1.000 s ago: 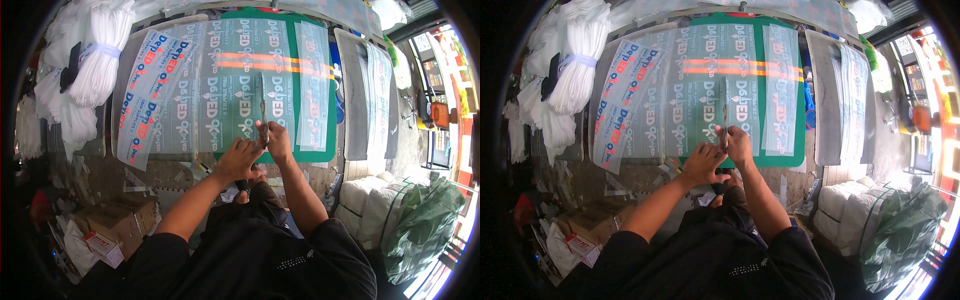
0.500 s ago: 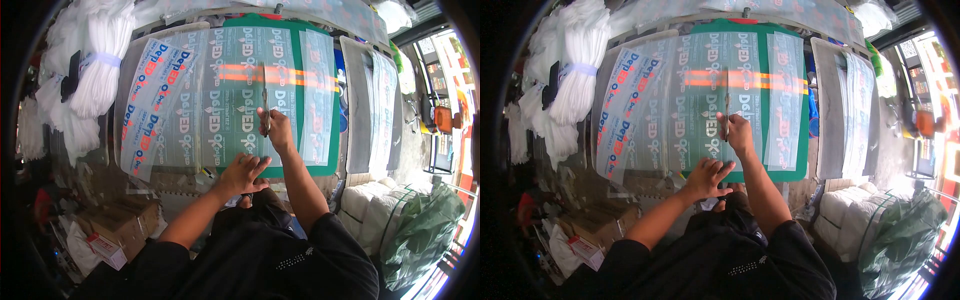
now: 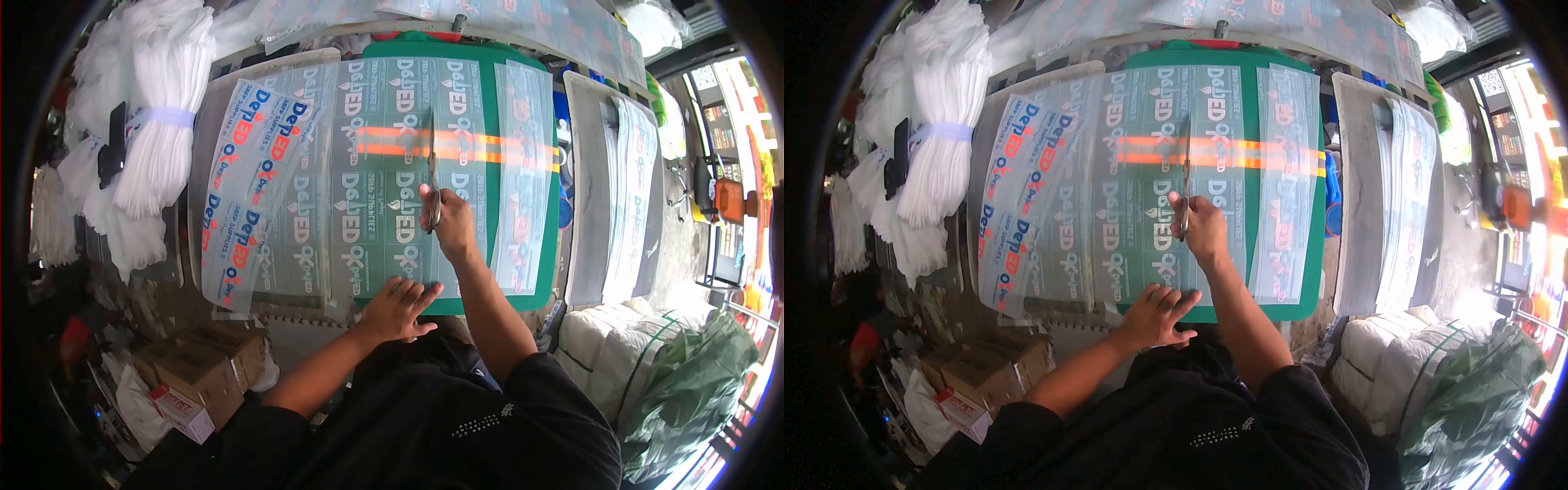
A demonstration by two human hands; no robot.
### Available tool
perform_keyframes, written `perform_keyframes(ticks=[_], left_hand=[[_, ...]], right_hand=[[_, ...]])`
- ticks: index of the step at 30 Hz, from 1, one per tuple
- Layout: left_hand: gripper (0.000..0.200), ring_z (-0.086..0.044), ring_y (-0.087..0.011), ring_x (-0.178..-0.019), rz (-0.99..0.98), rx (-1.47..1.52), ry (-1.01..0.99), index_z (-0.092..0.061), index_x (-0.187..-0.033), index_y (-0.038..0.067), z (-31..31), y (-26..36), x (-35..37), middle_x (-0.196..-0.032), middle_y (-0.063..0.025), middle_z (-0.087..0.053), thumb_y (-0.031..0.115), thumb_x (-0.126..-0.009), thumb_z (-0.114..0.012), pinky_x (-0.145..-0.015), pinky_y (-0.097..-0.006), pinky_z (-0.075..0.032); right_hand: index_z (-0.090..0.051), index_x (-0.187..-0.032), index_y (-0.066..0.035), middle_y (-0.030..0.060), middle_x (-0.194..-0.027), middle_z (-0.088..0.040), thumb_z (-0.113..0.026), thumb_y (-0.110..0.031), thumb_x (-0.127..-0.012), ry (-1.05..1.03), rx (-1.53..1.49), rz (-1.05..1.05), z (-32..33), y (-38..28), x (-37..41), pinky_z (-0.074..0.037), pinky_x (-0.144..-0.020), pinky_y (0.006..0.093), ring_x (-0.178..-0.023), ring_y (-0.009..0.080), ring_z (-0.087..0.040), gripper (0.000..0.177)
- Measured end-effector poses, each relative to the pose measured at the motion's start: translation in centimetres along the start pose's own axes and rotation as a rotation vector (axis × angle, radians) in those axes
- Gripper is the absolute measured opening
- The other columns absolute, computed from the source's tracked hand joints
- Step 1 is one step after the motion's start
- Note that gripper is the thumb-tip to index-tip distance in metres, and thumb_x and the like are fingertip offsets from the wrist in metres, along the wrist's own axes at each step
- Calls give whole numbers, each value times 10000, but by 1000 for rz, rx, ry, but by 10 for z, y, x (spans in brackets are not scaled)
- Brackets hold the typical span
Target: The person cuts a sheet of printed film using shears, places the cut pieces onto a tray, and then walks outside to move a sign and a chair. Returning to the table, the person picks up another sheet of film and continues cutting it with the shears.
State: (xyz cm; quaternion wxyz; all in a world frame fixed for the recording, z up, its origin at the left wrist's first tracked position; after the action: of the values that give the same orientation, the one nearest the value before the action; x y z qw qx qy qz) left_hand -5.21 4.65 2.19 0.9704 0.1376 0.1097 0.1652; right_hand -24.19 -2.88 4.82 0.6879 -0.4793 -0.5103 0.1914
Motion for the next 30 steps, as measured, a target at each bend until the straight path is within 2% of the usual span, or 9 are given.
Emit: perform_keyframes(ticks=[7, 19, 20, 22, 29, 30], left_hand=[[763, -457, -227, -983, 9, 8, -4, -476, -1390, 120, -1, 0, 0, -1030, -69, -448, 594, -804, -587, -928, -412, -408], [705, -451, -232, -983, 7, 10, -45, -494, -1378, 124, 1, -2, -1, -1025, -72, -448, 617, -873, -484, -949, -411, -393], [705, -451, -232, -983, 8, 8, -44, -494, -1378, 124, 0, -2, -1, -1025, -72, -448, 617, -873, -484, -949, -411, -393], [685, -456, -232, -981, 12, -5, -35, -563, -1324, 166, -2, -2, -2, -990, -65, -474, 644, -836, -513, -927, -414, -410], [677, -458, -233, -994, 15, -11, -17, -579, -1308, 157, 0, -2, -2, -989, -66, -475, 647, -847, -504, -928, -413, -408], [686, -460, -233, -998, 20, 8, -30, -546, -1341, 143, -1, -2, -1, -1015, -72, -477, 635, -867, -483, -940, -416, -401]], right_hand=[[-545, -752, -28, 36, -597, -538, -672, -432, -895, -23, -131, 14, -4, 8, -1, -413, -487, 256, -513, 113, -503, 447], [-552, -790, -22, 30, -600, -541, -678, -442, -887, -58, -122, -10, 8, -10, -22, -420, -492, 242, -515, 100, -506, 449], [-552, -790, -22, 30, -600, -541, -678, -442, -887, -59, -122, -8, 9, -13, -24, -420, -492, 242, -515, 100, -506, 449], [-618, -889, 40, 35, -596, -567, -696, -461, -865, -49, -80, -16, 11, -17, -27, -432, -486, 241, -517, 92, -538, 508], [-622, -884, 37, 26, -594, -560, -692, -457, -870, -56, 9, -15, 13, -25, -39, -425, -483, 243, -514, 92, -537, 500], [-599, -846, 13, 26, -589, -557, -679, -447, -882, -61, 1, 4, 13, -26, -40, -417, -485, 240, -512, 89, -525, 468]])
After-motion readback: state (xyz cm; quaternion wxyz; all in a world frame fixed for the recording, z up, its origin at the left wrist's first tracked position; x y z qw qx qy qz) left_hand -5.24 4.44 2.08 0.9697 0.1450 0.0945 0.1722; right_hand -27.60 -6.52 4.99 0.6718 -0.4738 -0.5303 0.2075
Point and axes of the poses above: each hand's wrist, its own x-axis away from the middle knuckle, its own z-axis out of the back of the hand, y = z × x, the point moved 1 cm from there along -x, towards the middle knuckle
